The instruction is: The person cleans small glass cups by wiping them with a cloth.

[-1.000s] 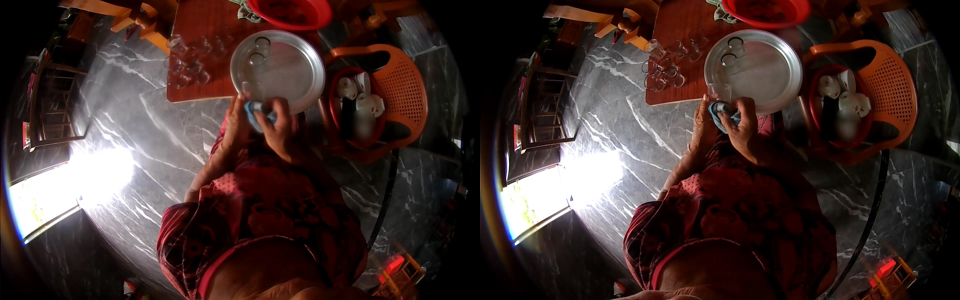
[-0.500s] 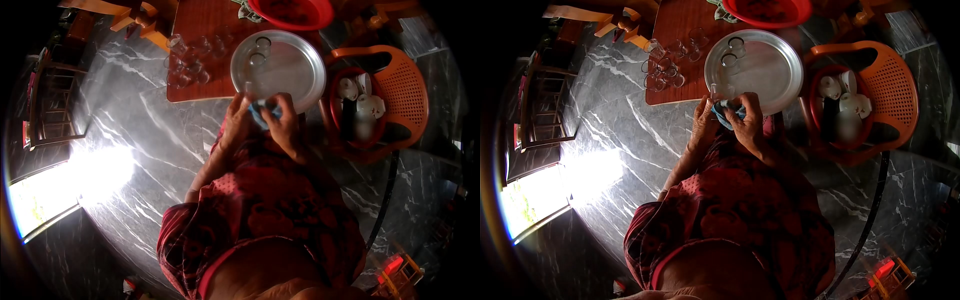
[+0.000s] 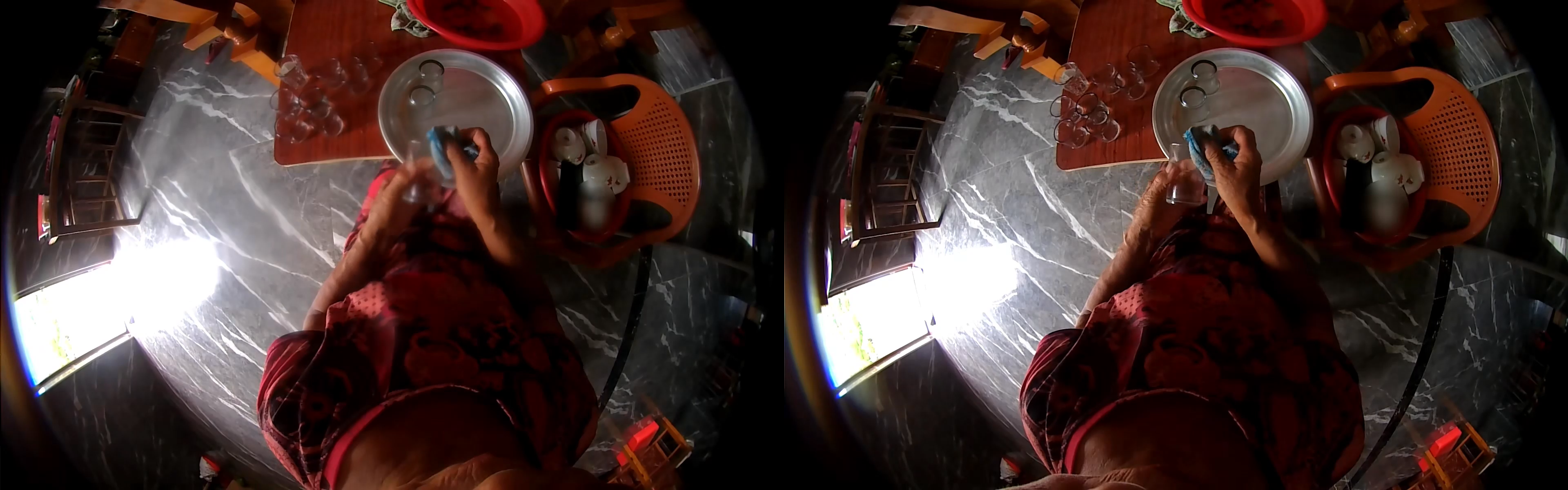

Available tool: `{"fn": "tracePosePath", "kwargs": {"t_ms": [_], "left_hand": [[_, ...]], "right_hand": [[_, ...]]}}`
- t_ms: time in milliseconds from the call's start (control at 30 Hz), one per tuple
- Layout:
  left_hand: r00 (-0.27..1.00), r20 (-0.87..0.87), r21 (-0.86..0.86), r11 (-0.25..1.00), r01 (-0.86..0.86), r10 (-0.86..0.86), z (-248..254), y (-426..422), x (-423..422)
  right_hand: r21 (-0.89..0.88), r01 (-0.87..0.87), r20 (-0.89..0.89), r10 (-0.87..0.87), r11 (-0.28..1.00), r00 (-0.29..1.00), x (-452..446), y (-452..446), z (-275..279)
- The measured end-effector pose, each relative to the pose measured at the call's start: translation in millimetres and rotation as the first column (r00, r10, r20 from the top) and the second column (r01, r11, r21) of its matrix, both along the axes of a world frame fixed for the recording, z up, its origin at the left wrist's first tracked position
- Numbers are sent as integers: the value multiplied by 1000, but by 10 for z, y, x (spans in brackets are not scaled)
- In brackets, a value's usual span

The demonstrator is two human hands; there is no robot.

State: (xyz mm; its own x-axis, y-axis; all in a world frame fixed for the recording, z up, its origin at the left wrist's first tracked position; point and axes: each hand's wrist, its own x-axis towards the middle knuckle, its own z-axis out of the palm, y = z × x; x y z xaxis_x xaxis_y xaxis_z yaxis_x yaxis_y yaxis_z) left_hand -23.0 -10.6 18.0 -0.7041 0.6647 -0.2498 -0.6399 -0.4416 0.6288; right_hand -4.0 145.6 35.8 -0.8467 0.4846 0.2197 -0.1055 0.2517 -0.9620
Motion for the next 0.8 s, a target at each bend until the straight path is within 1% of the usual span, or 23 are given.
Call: {"fn": "tracePosePath", "kwargs": {"t_ms": [33, 67, 100, 133, 167, 200, 233, 267, 300, 333, 367, 400, 467, 500, 533, 600, 633, 667, 700, 733, 800], "left_hand": [[998, 68, 45, 999, -10, 7, -53, 9, 5], [998, 66, 46, 999, -9, 6, -102, 4, 11], [994, 105, 58, 998, -26, 20, -100, 2, 21], [989, 144, 69, 997, -44, 34, -96, 1, 32], [989, 144, 68, 997, -44, 34, -88, 12, 45], [986, 148, 61, 994, -88, 78, -68, 32, 62], [981, 152, 53, 990, -131, 121, -59, 43, 71], [981, 152, 53, 990, -130, 120, -65, 44, 52], [985, -160, -100, 991, -88, 72, -78, 48, 9], [951, -309, -179, 981, -79, 20, -106, 54, -18], [895, -446, -255, 963, -91, -33, -135, 60, -46], [913, -404, -232, 960, -159, 54, -168, 63, -56], [924, -357, -213, 950, -227, 140, -225, 49, -51], [966, -124, -116, 964, -240, 225, -183, 43, -39], [954, 123, -22, 961, -274, 275, -138, 36, -29], [959, 123, -45, 967, -251, 255, -90, 3, -28], [960, 88, -73, 963, -260, 266, -112, -8, -31], [960, 52, -100, 958, -269, 275, -141, -21, -34], [968, -39, -57, 967, -250, 248, -137, -22, -63], [968, -38, -57, 967, -250, 248, -127, -26, -70], [969, -125, -98, 970, -224, 211, -77, -30, -83]], "right_hand": [[-97, 12, 10, -11, 995, 1000, -2, -20, 42], [-193, 25, 21, -22, 981, 1000, -3, -31, 84], [-242, 31, 46, -21, 970, 999, 2, -32, 115], [-242, 31, 46, -21, 970, 999, 11, -42, 98], [-148, 64, 30, -60, 987, 998, 21, -57, 60], [-54, 98, 10, -98, 994, 995, 31, -81, 71], [55, 84, -4, -84, 995, 996, 69, -111, 94], [98, 66, 6, -67, 993, 998, 141, -170, 132], [159, 64, -67, -54, 985, 996, 159, -224, 119], [220, 67, -138, -37, 973, 990, 172, -267, 93], [230, 41, -161, -4, 972, 987, 196, -301, 79], [251, -15, -156, 56, 968, 986, 237, -328, 92], [361, -27, -188, 101, 932, 977, 290, -381, 79], [358, -52, -184, 125, 932, 975, 317, -416, 69], [366, -59, -187, 136, 929, 973, 329, -445, 72], [449, -71, -180, 168, 891, 969, 394, -469, 176], [479, -83, -176, 188, 874, 966, 396, -485, 172], [479, -84, -176, 189, 874, 966, 386, -491, 136], [474, -54, -197, 165, 879, 966, 363, -497, 109], [468, -23, -219, 141, 883, 965, 337, -495, 98], [438, -49, -223, 162, 898, 961, 290, -413, 100]]}}
